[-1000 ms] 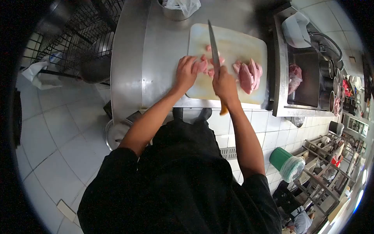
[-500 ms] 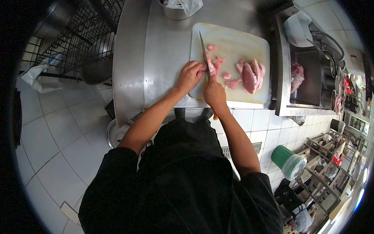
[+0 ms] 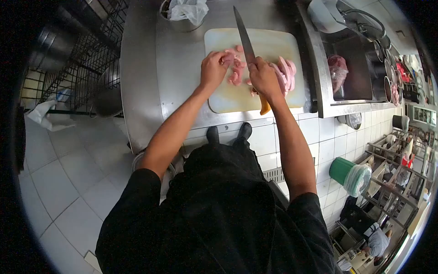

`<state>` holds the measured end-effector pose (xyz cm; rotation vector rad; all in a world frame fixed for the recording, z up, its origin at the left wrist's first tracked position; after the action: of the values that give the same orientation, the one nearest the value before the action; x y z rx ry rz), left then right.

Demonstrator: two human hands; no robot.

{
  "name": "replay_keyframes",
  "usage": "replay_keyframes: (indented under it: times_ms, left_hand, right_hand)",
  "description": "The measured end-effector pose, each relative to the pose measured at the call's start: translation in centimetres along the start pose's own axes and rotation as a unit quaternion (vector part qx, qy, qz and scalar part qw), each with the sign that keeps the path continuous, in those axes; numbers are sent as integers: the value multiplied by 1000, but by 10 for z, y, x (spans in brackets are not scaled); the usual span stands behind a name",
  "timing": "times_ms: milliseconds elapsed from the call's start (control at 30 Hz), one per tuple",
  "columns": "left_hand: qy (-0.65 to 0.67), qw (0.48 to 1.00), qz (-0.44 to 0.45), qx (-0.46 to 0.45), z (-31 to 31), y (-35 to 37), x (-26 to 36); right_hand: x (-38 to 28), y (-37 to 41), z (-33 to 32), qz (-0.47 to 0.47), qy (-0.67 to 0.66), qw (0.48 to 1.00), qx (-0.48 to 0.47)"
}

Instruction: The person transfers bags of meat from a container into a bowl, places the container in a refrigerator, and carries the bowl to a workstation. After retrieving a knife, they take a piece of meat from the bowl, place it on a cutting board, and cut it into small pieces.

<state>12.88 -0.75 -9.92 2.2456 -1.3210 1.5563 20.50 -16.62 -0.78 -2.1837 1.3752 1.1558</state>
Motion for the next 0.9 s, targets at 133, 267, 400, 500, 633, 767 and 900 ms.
replay_keyframes:
  times_ms: [133, 267, 400, 500, 633, 767, 900]
  left_hand:
    - [-82, 985, 148, -28, 7, 4, 24]
    - [-176, 930, 296, -129, 29, 52, 22]
    - [-223, 896, 368, -111, 46, 23, -8]
    - [-185, 924, 318, -103, 33, -19, -7]
    - [-194, 939, 282, -34, 48, -22, 15]
    - [-51, 958, 201, -197, 66, 54, 59]
    - [-16, 981, 118, -156, 77, 90, 47]
  right_hand:
    - [3, 2, -19, 72, -49, 996, -25]
    - [15, 14, -37, 96, -119, 988, 6]
    - [34, 46, -61, 133, -160, 978, 19]
    - [59, 77, -75, 176, -153, 972, 14]
    - [80, 114, -96, 176, -88, 980, 17]
    - [100, 142, -111, 127, 17, 992, 5]
    - [106, 173, -111, 54, 135, 989, -8]
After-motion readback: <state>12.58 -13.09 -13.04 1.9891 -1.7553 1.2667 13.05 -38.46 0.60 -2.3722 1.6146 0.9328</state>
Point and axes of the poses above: each hand's wrist, its own y-axis away from the middle knuckle, its own z-axis out of the palm, x = y × z, the point moved 1 cm from there along -y, towards the middle knuckle, and after that the axes turned 6 degrees about x, right-handed, at the moved point
